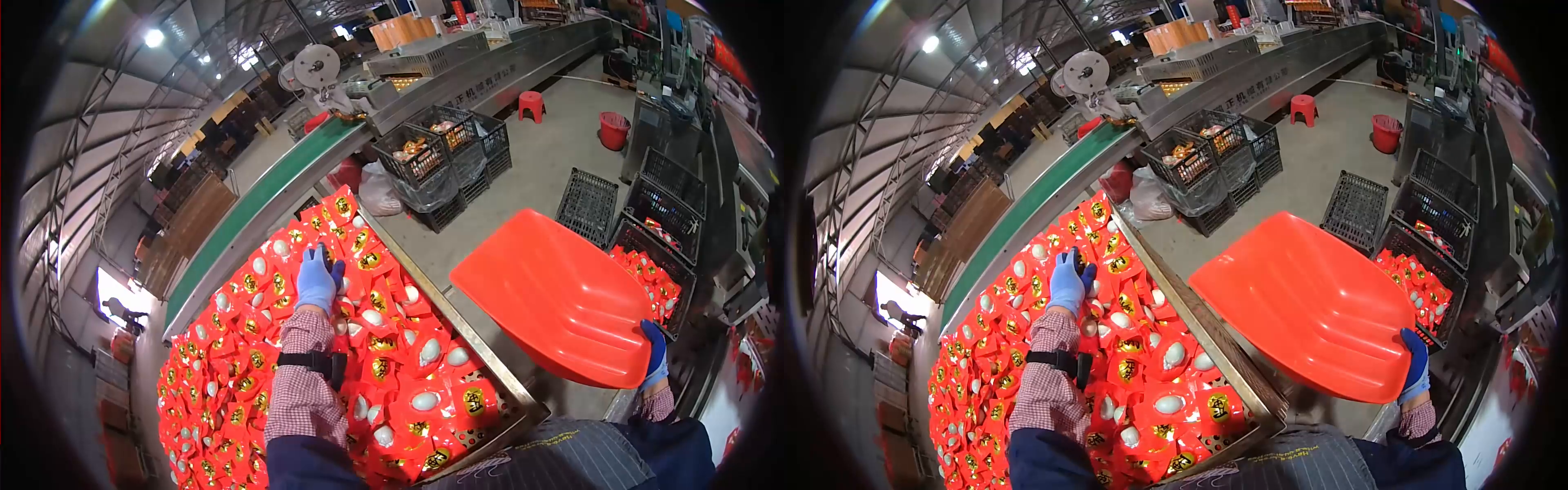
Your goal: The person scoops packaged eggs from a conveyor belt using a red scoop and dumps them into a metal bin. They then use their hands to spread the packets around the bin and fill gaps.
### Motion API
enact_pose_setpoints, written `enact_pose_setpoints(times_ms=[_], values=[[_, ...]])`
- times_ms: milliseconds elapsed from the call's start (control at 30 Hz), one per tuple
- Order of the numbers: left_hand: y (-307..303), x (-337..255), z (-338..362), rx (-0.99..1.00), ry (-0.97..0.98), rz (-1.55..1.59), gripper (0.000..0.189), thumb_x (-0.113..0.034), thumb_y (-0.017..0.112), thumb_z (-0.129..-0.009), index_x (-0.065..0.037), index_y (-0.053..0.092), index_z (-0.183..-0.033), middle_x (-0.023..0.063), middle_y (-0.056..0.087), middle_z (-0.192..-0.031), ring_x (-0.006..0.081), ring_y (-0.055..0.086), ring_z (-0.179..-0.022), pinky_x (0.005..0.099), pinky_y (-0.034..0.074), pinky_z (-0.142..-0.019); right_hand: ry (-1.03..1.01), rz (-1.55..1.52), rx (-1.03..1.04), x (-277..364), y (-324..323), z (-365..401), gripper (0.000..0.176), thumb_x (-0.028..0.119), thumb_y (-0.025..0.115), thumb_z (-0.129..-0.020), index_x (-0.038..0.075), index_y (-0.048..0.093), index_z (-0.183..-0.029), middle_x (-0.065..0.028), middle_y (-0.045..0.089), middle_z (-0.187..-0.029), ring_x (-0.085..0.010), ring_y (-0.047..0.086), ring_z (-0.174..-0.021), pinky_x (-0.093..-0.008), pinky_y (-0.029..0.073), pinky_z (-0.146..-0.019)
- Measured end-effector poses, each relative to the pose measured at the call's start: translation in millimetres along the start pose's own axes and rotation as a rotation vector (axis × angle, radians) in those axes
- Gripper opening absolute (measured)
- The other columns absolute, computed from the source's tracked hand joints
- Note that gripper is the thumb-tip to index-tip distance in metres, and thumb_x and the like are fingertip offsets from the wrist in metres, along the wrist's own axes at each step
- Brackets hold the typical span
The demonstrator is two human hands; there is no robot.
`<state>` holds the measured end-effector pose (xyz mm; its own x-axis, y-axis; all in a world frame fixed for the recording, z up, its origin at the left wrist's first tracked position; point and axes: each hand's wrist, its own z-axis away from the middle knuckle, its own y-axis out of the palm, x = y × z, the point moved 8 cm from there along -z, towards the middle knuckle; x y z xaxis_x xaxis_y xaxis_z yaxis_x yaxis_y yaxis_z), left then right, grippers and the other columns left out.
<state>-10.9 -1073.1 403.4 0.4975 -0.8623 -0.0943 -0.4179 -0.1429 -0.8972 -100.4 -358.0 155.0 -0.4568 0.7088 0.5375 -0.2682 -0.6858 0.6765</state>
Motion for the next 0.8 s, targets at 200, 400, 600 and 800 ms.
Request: enact_pose_setpoints(times_ms=[200,400,600,800], values=[[-7,14,-16,-0.04,-0.017,0.106,0.051,-0.025,0.082,-0.072,-0.005,0.062,-0.115,0.0186,0.062,-0.11,0.0356,0.065,-0.097,0.0427,0.053,-0.083,-0.103,0.075,0.027,6,9,13,0.034,0.028,0.066,-0.088,0.005,0.062,-0.113,-0.0143,0.068,-0.107,-0.0333,0.067,-0.098,-0.0467,0.055,-0.089],[-24,5,-39,-0.103,-0.139,0.381,0.05,-0.026,0.082,-0.074,-0.004,0.06,-0.113,0.0189,0.066,-0.104,0.0338,0.066,-0.094,0.0421,0.053,-0.084,-0.044,0.001,-0.044,1,0,15,0.022,0.025,0.065,-0.088,0.005,0.062,-0.096,-0.0102,0.066,-0.097,-0.0285,0.066,-0.092,-0.0416,0.055,-0.087],[41,-17,-34,0.239,0.042,0.076,0.044,-0.027,0.067,-0.088,-0.006,0.058,-0.125,0.0232,0.064,-0.111,0.0424,0.061,-0.108,0.0476,0.049,-0.093,-0.01,0.005,0.044,-9,21,-1,0.029,0.026,0.062,-0.089,0.004,0.062,-0.108,-0.0136,0.067,-0.109,-0.0316,0.065,-0.102,-0.0448,0.053,-0.093],[38,-17,-37,0.208,0.145,0.129,0.042,-0.022,0.064,-0.089,-0.006,0.059,-0.128,0.0224,0.065,-0.114,0.04,0.063,-0.106,0.0449,0.05,-0.093,0.009,0.043,0.002,-19,-6,-22,0.029,0.024,0.062,-0.089,0.004,0.063,-0.109,-0.0134,0.067,-0.108,-0.031,0.065,-0.101,-0.0449,0.054,-0.092]])
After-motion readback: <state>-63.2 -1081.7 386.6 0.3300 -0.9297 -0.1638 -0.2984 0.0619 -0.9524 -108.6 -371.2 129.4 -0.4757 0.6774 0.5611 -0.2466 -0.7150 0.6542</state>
